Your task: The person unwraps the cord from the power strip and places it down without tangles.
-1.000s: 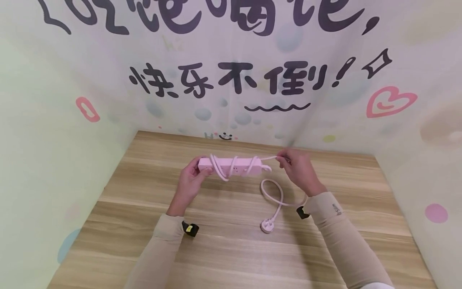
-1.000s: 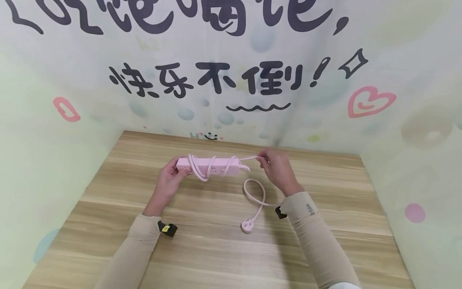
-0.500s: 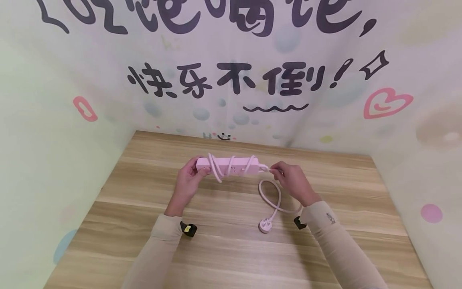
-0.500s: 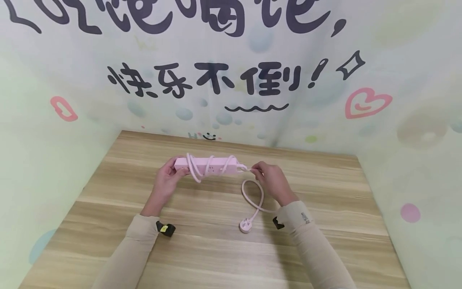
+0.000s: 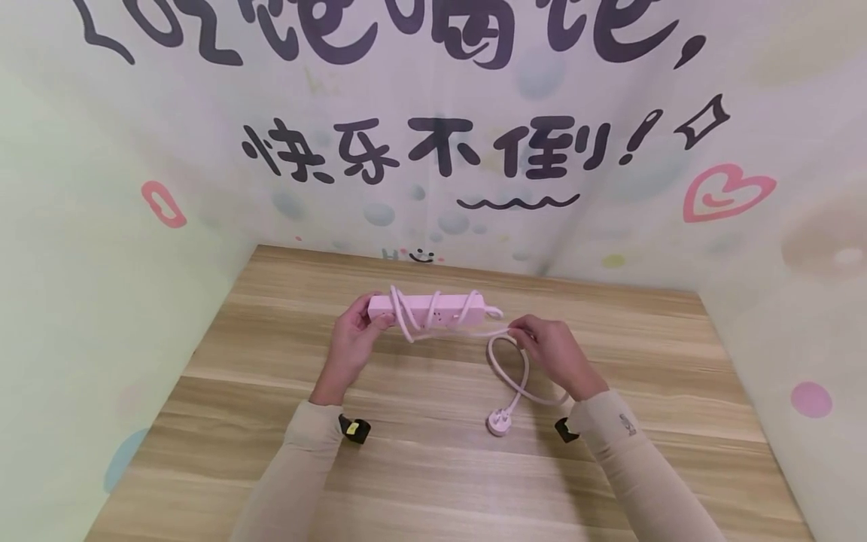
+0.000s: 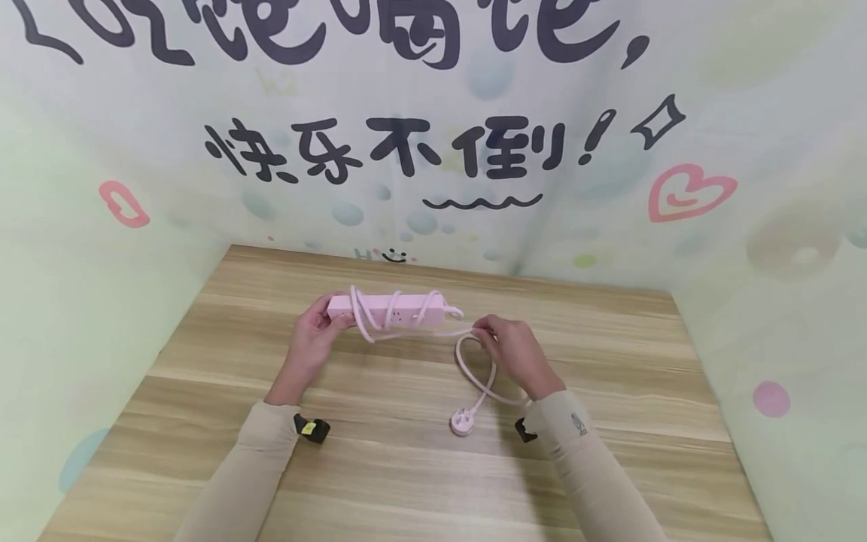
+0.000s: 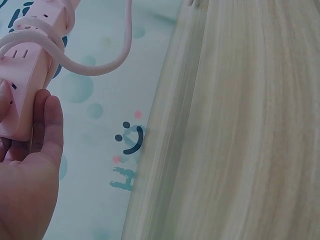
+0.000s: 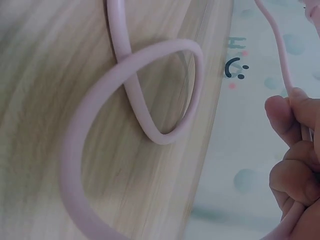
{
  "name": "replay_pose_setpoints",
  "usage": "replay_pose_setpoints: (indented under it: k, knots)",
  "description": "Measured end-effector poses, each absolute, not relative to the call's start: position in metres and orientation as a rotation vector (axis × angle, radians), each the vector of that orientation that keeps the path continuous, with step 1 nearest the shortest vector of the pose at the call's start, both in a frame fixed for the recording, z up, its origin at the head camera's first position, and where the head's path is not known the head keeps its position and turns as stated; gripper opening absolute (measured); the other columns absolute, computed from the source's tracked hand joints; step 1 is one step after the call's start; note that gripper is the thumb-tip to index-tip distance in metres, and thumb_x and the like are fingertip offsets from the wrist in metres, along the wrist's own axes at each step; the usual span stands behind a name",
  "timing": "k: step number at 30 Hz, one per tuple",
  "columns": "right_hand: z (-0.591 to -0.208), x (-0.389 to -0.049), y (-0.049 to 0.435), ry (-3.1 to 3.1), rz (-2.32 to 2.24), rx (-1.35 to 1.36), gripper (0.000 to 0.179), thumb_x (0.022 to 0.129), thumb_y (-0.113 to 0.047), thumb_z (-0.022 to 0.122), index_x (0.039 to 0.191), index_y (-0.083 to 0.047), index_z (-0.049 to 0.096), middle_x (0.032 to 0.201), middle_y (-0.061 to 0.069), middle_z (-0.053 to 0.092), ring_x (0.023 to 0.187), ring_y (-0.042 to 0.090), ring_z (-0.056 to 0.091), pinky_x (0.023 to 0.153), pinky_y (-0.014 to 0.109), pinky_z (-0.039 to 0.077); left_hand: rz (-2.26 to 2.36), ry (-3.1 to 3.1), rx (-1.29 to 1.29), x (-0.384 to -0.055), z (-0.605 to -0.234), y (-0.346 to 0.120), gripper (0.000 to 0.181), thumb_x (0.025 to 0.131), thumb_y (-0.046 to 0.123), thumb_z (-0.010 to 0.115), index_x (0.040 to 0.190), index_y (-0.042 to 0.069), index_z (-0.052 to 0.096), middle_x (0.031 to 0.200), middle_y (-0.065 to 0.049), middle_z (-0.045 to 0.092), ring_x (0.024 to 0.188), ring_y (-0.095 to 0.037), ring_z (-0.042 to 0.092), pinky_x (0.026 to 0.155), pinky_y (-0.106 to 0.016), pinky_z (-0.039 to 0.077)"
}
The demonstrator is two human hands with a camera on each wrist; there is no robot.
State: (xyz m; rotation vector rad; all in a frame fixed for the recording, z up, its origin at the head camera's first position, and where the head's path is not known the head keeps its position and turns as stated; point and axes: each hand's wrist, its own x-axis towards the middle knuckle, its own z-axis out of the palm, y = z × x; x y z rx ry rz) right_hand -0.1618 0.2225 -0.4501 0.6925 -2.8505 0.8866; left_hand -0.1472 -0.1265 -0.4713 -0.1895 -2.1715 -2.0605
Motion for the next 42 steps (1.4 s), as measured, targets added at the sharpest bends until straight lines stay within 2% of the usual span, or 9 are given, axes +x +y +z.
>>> replay_pose_setpoints:
  k: [9,16,23,29,32,37,42]
  knots:
    - [-0.447,-0.15,0.22,-2.792,0.878,0.749,0.01,0.098,-0.013,0.068,0.103,-0.007,0.074,0.077,0.001,0.072,0.065,0.004,0.058,0.058,0.021,0.05,-2.088,-2.144,-0.185,-0.147,-0.47,-0.125,0.036,0.097,0.006,0.067,0.13,-0.005,0.057,0.12,-0.021,0.062,0.101,-0.007,0.061,0.086,-0.013,0.055]
    - [-0.446,-0.139,0.222,-2.741,0.888,0.786,0.011,0.098,-0.01,0.068,0.105,-0.006,0.075,0.078,0.002,0.073,0.066,0.008,0.063,0.058,0.022,0.053,-2.115,-2.121,-0.173,-0.147,-0.471,-0.124,0.035,0.097,0.005,0.068,0.129,-0.005,0.057,0.114,-0.012,0.062,0.099,-0.007,0.061,0.084,-0.014,0.056]
    - [-0.448,-0.131,0.225,-2.692,0.914,0.808,0.015,0.097,-0.009,0.068,0.109,-0.004,0.075,0.072,0.0,0.069,0.064,0.011,0.064,0.056,0.021,0.052,-2.106,-2.149,-0.149,-0.146,-0.471,-0.124,0.038,0.096,0.004,0.068,0.131,-0.005,0.056,0.122,-0.023,0.062,0.102,-0.006,0.062,0.087,-0.013,0.056]
    - [-0.447,-0.128,0.227,-2.651,0.914,0.825,0.014,0.097,-0.009,0.068,0.108,-0.003,0.075,0.072,-0.002,0.067,0.064,0.005,0.06,0.055,0.02,0.05,-2.112,-2.145,-0.14,-0.147,-0.471,-0.124,0.039,0.097,0.005,0.068,0.132,-0.005,0.056,0.122,-0.023,0.062,0.101,-0.006,0.062,0.088,-0.014,0.056]
    - [-0.446,-0.127,0.227,-2.635,0.933,0.83,0.014,0.097,-0.009,0.068,0.108,-0.004,0.075,0.073,-0.003,0.068,0.064,0.007,0.062,0.055,0.02,0.051,-2.105,-2.155,-0.128,-0.147,-0.472,-0.125,0.039,0.097,0.006,0.068,0.132,-0.005,0.056,0.122,-0.023,0.062,0.102,-0.006,0.062,0.089,-0.013,0.056]
    - [-0.443,-0.125,0.227,-2.561,0.972,0.853,0.012,0.095,-0.004,0.069,0.105,-0.008,0.075,0.072,-0.005,0.066,0.062,0.008,0.06,0.056,0.015,0.048,-2.091,-2.166,-0.128,-0.146,-0.473,-0.125,0.04,0.096,0.007,0.069,0.132,-0.005,0.056,0.121,-0.021,0.062,0.102,-0.006,0.062,0.089,-0.013,0.055]
    - [-0.436,-0.127,0.228,-2.461,1.002,0.87,0.016,0.092,0.003,0.07,0.101,-0.01,0.074,0.071,-0.005,0.064,0.06,0.001,0.052,0.054,0.011,0.04,-2.093,-2.147,-0.133,-0.147,-0.471,-0.124,0.039,0.095,0.006,0.071,0.13,-0.004,0.058,0.119,-0.017,0.063,0.101,-0.007,0.062,0.088,-0.014,0.056]
